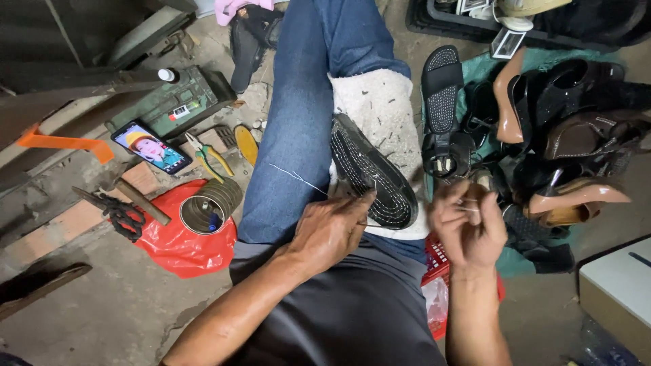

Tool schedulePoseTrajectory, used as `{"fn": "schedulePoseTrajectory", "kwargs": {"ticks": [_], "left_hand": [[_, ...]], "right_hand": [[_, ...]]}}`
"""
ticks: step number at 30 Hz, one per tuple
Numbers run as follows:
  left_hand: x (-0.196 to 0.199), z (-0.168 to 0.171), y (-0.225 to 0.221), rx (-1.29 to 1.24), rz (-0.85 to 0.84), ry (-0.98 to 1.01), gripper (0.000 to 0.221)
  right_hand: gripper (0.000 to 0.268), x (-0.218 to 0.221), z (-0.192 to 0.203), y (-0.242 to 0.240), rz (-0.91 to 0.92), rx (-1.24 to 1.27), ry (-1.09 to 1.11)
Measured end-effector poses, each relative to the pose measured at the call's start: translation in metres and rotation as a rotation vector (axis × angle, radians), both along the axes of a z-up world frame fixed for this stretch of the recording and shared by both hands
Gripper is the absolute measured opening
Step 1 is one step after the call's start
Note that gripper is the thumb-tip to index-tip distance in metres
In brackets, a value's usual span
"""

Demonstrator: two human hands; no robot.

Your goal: Hand-stitching the sole of a black shoe using a needle and thread in a repair shop.

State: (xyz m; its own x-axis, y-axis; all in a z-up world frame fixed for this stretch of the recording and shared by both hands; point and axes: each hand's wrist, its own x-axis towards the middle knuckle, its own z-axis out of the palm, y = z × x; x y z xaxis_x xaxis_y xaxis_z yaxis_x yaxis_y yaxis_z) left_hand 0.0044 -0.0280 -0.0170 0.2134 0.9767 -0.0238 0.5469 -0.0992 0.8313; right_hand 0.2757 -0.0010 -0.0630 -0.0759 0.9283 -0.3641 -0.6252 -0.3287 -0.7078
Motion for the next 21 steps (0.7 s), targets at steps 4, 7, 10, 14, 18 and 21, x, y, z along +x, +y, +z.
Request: {"fn": "schedulePoseTrajectory", "kwargs": {"ticks": [4,7,10,14,18,21], "left_hand": [[-0.001,0.002,0.004,0.014,0.005,0.0,0.029],[0.0,-0.001,0.004,-0.022,0.001,-0.032,0.031],[-0.002,0.0,0.008,-0.11,0.013,-0.136,0.038],[-0.005,0.002,0.017,-0.189,0.062,-0.248,0.039],[-0.002,0.0,0.024,-0.199,0.075,-0.241,0.036],[-0.001,-0.002,0.026,-0.227,0.064,-0.163,0.035]], "right_hand": [[0.04,-0.029,0.034,0.012,0.382,0.238,-0.484],[0.056,-0.042,0.051,0.016,0.689,0.416,-0.959],[0.054,-0.054,0.057,0.019,0.776,0.458,-1.119],[0.049,-0.028,-0.019,-0.009,0.615,0.437,-1.261],[0.052,-0.021,-0.025,-0.013,0.504,0.394,-1.337],[0.054,-0.019,-0.025,-0.013,0.464,0.304,-1.324]]}}
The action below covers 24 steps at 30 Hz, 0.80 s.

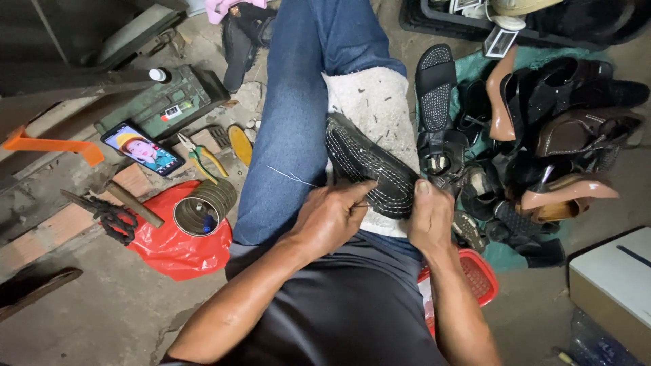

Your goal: Hand-stitching the sole of a black shoe using a needle and thread in a repair shop.

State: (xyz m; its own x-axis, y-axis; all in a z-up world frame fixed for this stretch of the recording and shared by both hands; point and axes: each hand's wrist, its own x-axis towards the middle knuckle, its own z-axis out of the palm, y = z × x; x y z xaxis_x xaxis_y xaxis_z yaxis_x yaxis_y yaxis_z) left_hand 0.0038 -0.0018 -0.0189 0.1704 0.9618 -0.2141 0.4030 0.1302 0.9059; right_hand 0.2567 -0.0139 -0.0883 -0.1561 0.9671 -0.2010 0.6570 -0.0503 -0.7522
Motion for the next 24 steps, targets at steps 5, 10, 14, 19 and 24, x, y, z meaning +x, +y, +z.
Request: {"fn": "schedulePoseTrajectory", "kwargs": {"ticks": [5,10,14,19,24], "left_hand": [[-0.019,0.019,0.005,-0.162,-0.109,0.209,0.041],[-0.03,0.017,-0.012,-0.014,-0.117,0.151,0.035],[-0.026,0.03,-0.015,0.132,-0.077,0.148,0.035],[-0.022,0.014,-0.021,0.137,-0.089,0.189,0.039],[-0.022,0.012,-0.019,0.128,-0.098,0.178,0.041]], "right_hand": [[0.06,-0.005,0.017,-0.005,-0.129,-0.135,0.067],[0.067,0.016,-0.015,-0.005,-0.162,-0.187,0.082],[0.07,0.02,-0.023,-0.005,-0.176,-0.216,0.114],[0.069,0.015,-0.016,-0.004,-0.202,-0.228,0.109],[0.069,0.016,-0.02,-0.006,-0.211,-0.234,0.108]]}}
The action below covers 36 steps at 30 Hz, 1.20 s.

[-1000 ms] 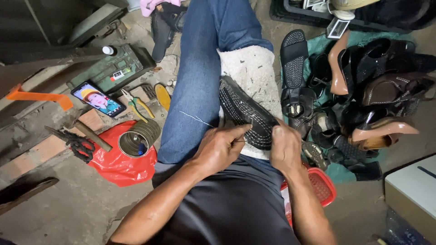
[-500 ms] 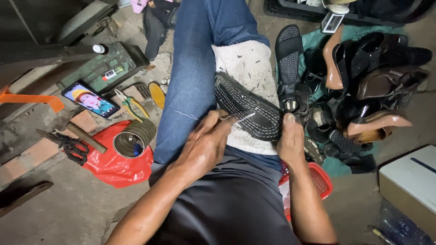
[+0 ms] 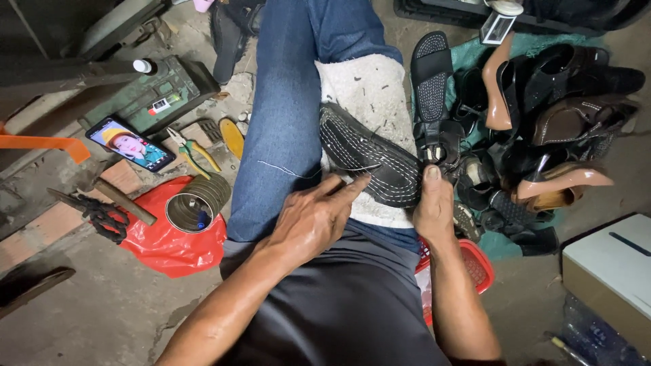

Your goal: Hand-stitching the sole of a black shoe using a needle and thread in a repair shop.

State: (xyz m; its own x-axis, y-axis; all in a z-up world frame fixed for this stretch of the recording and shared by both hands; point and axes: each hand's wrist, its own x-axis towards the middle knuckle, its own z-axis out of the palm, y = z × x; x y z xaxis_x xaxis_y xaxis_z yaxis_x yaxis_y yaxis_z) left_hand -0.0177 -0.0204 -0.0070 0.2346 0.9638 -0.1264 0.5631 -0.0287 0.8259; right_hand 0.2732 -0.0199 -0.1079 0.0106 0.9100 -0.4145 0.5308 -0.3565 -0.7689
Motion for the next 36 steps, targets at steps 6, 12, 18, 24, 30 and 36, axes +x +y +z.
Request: {"fn": "schedulePoseTrajectory", "kwargs": {"ticks": [6,12,18,24,30,36], "left_hand": [[0.001,0.002,0.0,0.008,-0.017,0.015,0.043],[0.0,0.003,0.003,-0.031,-0.048,0.033,0.047],[-0.015,0.016,0.017,-0.096,-0.09,0.029,0.043],[-0.027,0.035,0.035,-0.252,-0.263,0.094,0.048],[-0.01,0.032,0.042,-0.383,-0.406,0.287,0.053],[-0.009,0.032,0.037,-0.294,-0.306,0.214,0.047]], "right_hand": [[0.07,0.004,-0.001,0.001,0.008,-0.017,-0.007],[0.067,0.01,-0.009,-0.005,0.028,-0.026,0.006],[0.047,-0.045,0.081,0.022,0.221,-0.03,-0.099],[0.026,-0.091,0.129,0.028,0.382,0.119,-0.238],[0.028,-0.098,0.12,0.019,0.446,0.339,-0.37],[0.033,-0.089,0.119,0.022,0.449,0.248,-0.382]]}}
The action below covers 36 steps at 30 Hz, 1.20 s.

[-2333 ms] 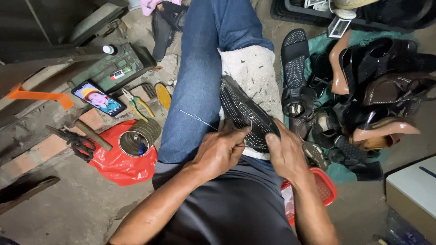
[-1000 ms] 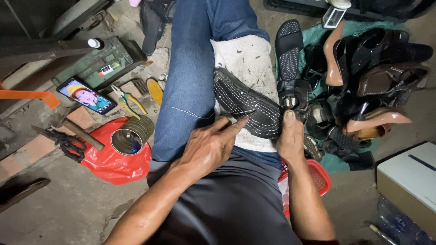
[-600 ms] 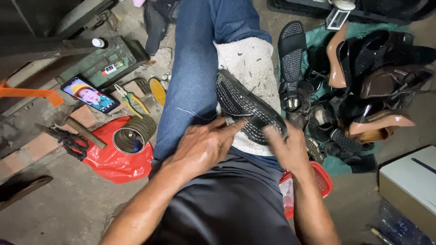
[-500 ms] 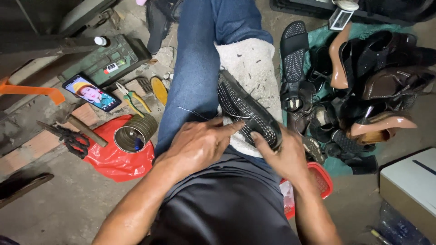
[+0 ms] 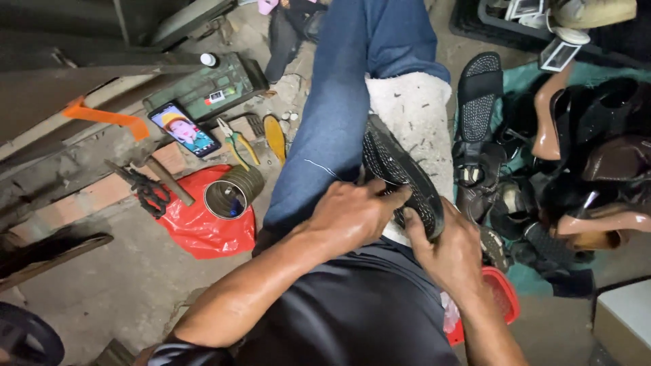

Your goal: Hand-stitching the sole of a black shoe using a needle and thread in a repair shop.

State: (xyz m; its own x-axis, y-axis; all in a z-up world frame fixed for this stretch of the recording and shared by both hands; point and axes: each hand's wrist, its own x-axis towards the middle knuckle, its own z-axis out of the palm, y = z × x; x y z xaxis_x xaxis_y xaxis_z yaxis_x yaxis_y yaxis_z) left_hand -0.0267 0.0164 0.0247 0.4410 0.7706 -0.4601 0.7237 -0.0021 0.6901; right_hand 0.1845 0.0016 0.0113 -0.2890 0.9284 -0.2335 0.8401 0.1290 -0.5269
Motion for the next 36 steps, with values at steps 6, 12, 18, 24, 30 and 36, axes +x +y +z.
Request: {"fn": "schedulePoseTrajectory", "kwargs": {"ticks": [6,12,18,24,30,36], "left_hand": [[-0.02,-0.023,-0.02,0.152,0.037,-0.079,0.064],[-0.033,-0.013,-0.021,0.246,-0.027,0.029,0.038],[-0.017,-0.018,-0.021,0.308,0.03,-0.026,0.03],[-0.021,-0.024,-0.028,0.391,0.14,-0.015,0.014],[-0.014,-0.032,-0.029,0.448,0.125,-0.065,0.012],[-0.017,-0.035,-0.036,0.348,0.142,-0.023,0.017]], "right_hand": [[0.05,0.035,0.013,0.022,-0.27,-0.685,0.225],[0.029,0.062,-0.011,0.032,-0.086,0.256,-0.169],[0.03,-0.004,-0.006,0.026,0.105,0.256,0.188],[0.016,-0.003,0.007,0.015,0.234,0.094,0.424],[0.024,0.01,0.005,0.008,-0.151,-0.457,0.993],[0.027,-0.011,-0.022,0.006,0.012,-0.153,0.358]]}}
